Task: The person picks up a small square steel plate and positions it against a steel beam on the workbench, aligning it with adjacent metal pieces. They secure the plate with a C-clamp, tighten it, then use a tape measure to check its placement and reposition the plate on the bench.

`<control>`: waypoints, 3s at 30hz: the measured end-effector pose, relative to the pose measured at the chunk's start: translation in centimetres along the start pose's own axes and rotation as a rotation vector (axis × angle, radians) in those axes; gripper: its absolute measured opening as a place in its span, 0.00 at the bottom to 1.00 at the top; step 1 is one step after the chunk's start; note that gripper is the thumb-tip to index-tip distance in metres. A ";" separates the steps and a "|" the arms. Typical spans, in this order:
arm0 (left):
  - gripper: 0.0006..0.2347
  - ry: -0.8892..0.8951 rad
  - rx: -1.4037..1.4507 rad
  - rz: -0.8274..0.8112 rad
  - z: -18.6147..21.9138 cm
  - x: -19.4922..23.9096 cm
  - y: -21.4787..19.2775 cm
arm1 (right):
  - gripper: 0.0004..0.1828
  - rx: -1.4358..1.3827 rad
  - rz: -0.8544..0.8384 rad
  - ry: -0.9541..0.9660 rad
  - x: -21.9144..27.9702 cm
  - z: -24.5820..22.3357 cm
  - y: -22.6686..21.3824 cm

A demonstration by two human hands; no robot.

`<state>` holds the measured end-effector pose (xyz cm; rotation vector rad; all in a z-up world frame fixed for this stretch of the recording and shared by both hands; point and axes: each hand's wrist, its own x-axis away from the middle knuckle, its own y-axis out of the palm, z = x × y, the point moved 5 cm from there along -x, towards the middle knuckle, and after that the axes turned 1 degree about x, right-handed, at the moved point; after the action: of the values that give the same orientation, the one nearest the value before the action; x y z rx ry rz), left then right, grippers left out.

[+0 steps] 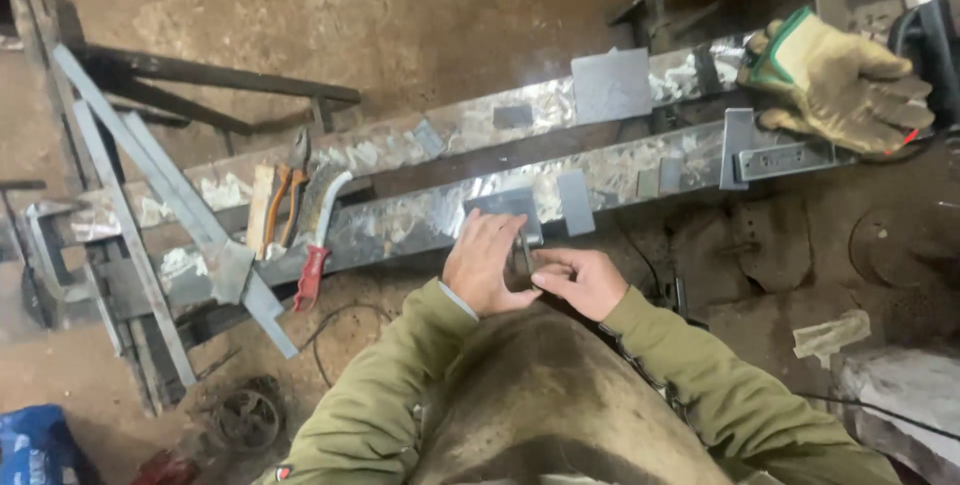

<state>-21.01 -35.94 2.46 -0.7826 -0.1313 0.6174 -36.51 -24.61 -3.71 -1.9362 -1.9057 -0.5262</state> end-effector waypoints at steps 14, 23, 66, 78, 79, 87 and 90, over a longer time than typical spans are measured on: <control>0.47 -0.065 -0.116 -0.070 -3.8 -3.7 2.8 | 0.18 0.563 0.060 -0.140 -0.9 -1.0 -4.7; 0.46 -0.063 -0.093 -0.126 -3.6 -4.4 2.5 | 0.18 0.642 0.029 -0.165 -0.9 -0.8 -4.5; 0.47 -0.069 -0.112 -0.160 -4.0 -4.4 2.8 | 0.17 0.722 -0.001 -0.168 -1.3 -1.1 -3.7; 0.45 -0.050 -0.089 -0.108 -3.7 -4.4 2.5 | 0.17 0.738 0.001 -0.193 -1.5 -1.5 -3.5; 0.45 -0.050 -0.088 -0.109 -3.8 -4.4 2.6 | 0.17 0.738 0.001 -0.191 -1.6 -1.5 -3.5; 0.45 -0.080 -0.090 -0.138 -4.1 -4.3 2.8 | 0.18 0.742 -0.008 -0.180 -1.7 -1.0 -3.6; 0.46 -0.072 -0.092 -0.133 -4.2 -4.2 2.8 | 0.19 0.733 0.004 -0.174 -1.8 -1.9 -3.5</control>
<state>-24.41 -39.43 -2.05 -0.8335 -0.2769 0.5166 -40.08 -27.12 -2.96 -1.5196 -1.8303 0.3276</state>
